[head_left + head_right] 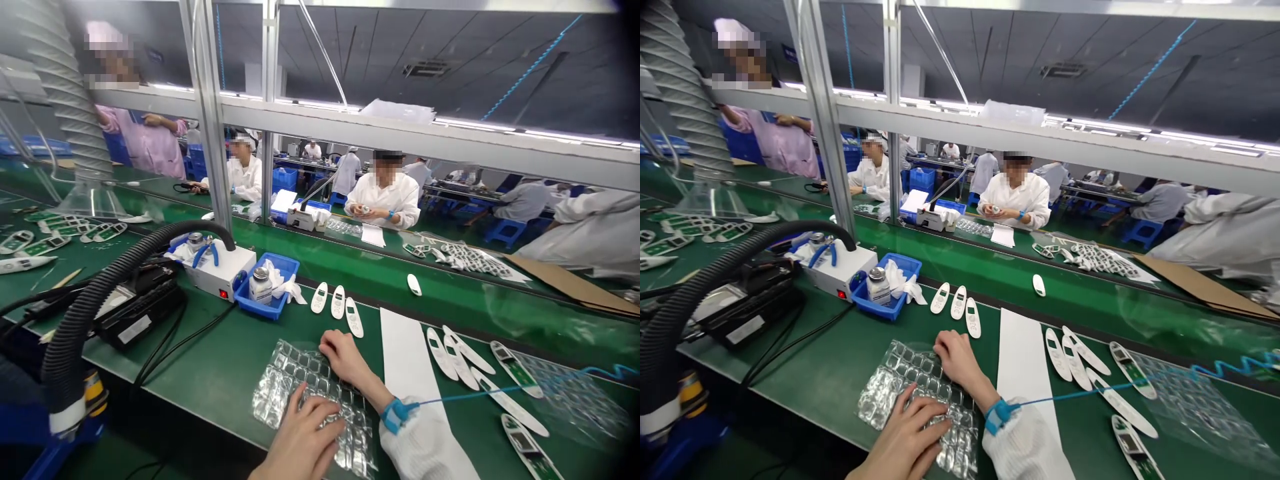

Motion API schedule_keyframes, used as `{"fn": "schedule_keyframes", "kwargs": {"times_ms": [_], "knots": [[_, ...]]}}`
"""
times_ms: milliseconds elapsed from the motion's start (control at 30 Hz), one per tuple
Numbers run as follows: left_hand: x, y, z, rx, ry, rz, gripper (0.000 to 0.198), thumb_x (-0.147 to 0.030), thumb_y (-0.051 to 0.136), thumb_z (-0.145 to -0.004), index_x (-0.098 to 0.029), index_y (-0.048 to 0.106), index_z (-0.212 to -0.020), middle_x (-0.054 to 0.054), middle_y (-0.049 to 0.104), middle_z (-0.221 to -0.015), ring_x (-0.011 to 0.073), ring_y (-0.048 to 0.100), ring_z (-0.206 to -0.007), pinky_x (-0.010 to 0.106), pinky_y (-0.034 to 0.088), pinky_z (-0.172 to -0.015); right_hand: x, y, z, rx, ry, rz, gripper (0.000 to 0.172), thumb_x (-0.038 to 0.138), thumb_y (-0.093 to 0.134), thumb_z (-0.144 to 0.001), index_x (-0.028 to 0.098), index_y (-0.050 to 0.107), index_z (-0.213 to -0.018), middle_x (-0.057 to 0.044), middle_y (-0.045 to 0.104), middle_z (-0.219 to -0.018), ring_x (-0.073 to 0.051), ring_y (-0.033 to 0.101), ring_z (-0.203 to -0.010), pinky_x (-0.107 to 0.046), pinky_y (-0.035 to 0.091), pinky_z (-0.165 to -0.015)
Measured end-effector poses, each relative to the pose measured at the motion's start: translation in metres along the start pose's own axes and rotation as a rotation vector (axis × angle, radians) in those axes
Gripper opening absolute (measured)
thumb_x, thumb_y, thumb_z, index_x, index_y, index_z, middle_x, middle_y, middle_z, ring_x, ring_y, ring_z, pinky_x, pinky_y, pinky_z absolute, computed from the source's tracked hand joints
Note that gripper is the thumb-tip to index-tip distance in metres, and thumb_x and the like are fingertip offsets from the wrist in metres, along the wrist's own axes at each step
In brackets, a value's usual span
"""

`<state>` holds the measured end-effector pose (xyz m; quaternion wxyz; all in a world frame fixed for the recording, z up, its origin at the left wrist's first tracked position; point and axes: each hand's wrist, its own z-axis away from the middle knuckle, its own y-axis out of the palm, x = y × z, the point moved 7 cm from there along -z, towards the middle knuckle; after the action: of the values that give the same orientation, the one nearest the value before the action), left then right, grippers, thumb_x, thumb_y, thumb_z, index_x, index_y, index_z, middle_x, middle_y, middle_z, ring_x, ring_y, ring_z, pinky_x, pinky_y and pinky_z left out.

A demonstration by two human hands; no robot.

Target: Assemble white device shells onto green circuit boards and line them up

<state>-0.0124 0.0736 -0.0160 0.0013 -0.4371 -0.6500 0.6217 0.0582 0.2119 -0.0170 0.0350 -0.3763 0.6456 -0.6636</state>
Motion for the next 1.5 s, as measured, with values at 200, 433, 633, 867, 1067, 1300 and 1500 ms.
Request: {"fn": "schedule_keyframes", "kwargs": {"times_ms": [200,433,633,867,1067,1300,1500], "knots": [[0.003,0.002,-0.002,0.023,-0.023,-0.006,0.03,-0.015,0.049,-0.093,-0.032,0.054,-0.118,0.0,0.06,-0.126,0.025,0.054,-0.116,0.069,0.033,-0.108,-0.019,-0.001,-0.012,0.003,0.079,0.213,0.032,0.042,0.043,-0.098,0.021,0.057,-0.079,-0.002,0.061,-0.061,-0.018,0.058,-0.059,-0.026,0.024,-0.053],[-0.003,-0.005,0.001,-0.056,0.031,-0.036,0.032,-0.014,0.045,-0.093,-0.027,0.051,-0.122,0.005,0.059,-0.128,0.0256,0.056,-0.116,0.065,0.039,-0.106,-0.015,-0.044,0.015,-0.101,0.108,0.113,0.031,0.038,0.038,-0.1,0.02,0.055,-0.081,-0.006,0.064,-0.081,-0.019,0.059,-0.072,-0.027,0.036,-0.06],[-0.007,-0.004,0.0,-0.228,0.096,-0.107,0.026,-0.002,0.044,-0.089,-0.018,0.058,-0.105,0.009,0.063,-0.109,0.0233,0.06,-0.106,0.052,0.046,-0.104,0.031,-0.053,0.116,0.148,-0.081,-0.12,0.048,0.046,0.071,-0.078,0.026,0.052,-0.117,-0.008,0.054,-0.12,-0.027,0.051,-0.107,-0.037,0.044,-0.088],[0.008,-0.027,-0.009,-0.086,0.025,-0.243,0.039,0.002,0.051,-0.083,-0.021,0.055,-0.115,0.003,0.063,-0.107,0.0225,0.059,-0.099,0.049,0.046,-0.101,0.015,-0.044,0.122,-0.071,0.023,-0.141,0.019,0.016,0.038,-0.098,0.022,0.05,-0.083,-0.003,0.055,-0.086,-0.019,0.05,-0.082,-0.034,0.041,-0.074],[0.066,-0.074,-0.003,-0.128,-0.102,-0.381,0.036,0.006,0.036,-0.084,-0.017,0.058,-0.1,0.006,0.063,-0.095,0.024,0.058,-0.091,0.044,0.047,-0.084,-0.017,-0.041,0.105,-0.171,0.1,-0.267,0.012,0.012,0.046,-0.093,0.022,0.051,-0.088,-0.002,0.054,-0.083,-0.018,0.051,-0.078,-0.031,0.042,-0.07],[0.091,-0.081,-0.003,-0.127,-0.052,-0.32,0.026,-0.009,0.034,-0.096,-0.019,0.058,-0.096,0.005,0.06,-0.095,0.02,0.056,-0.086,0.034,0.044,-0.075,-0.01,-0.036,0.107,-0.177,-0.001,0.021,0.017,0.008,0.04,-0.093,0.019,0.053,-0.094,-0.005,0.057,-0.089,-0.02,0.05,-0.083,-0.035,0.04,-0.074],[0.1,-0.075,0.007,-0.118,0.025,-0.297,0.033,-0.007,0.033,-0.094,-0.02,0.063,-0.102,0.007,0.062,-0.101,0.0216,0.055,-0.097,0.037,0.044,-0.085,0.0,-0.025,0.118,-0.147,-0.144,0.242,0.031,-0.003,0.033,-0.088,0.016,0.057,-0.091,-0.008,0.056,-0.089,-0.021,0.048,-0.081,-0.036,0.038,-0.071]]}}
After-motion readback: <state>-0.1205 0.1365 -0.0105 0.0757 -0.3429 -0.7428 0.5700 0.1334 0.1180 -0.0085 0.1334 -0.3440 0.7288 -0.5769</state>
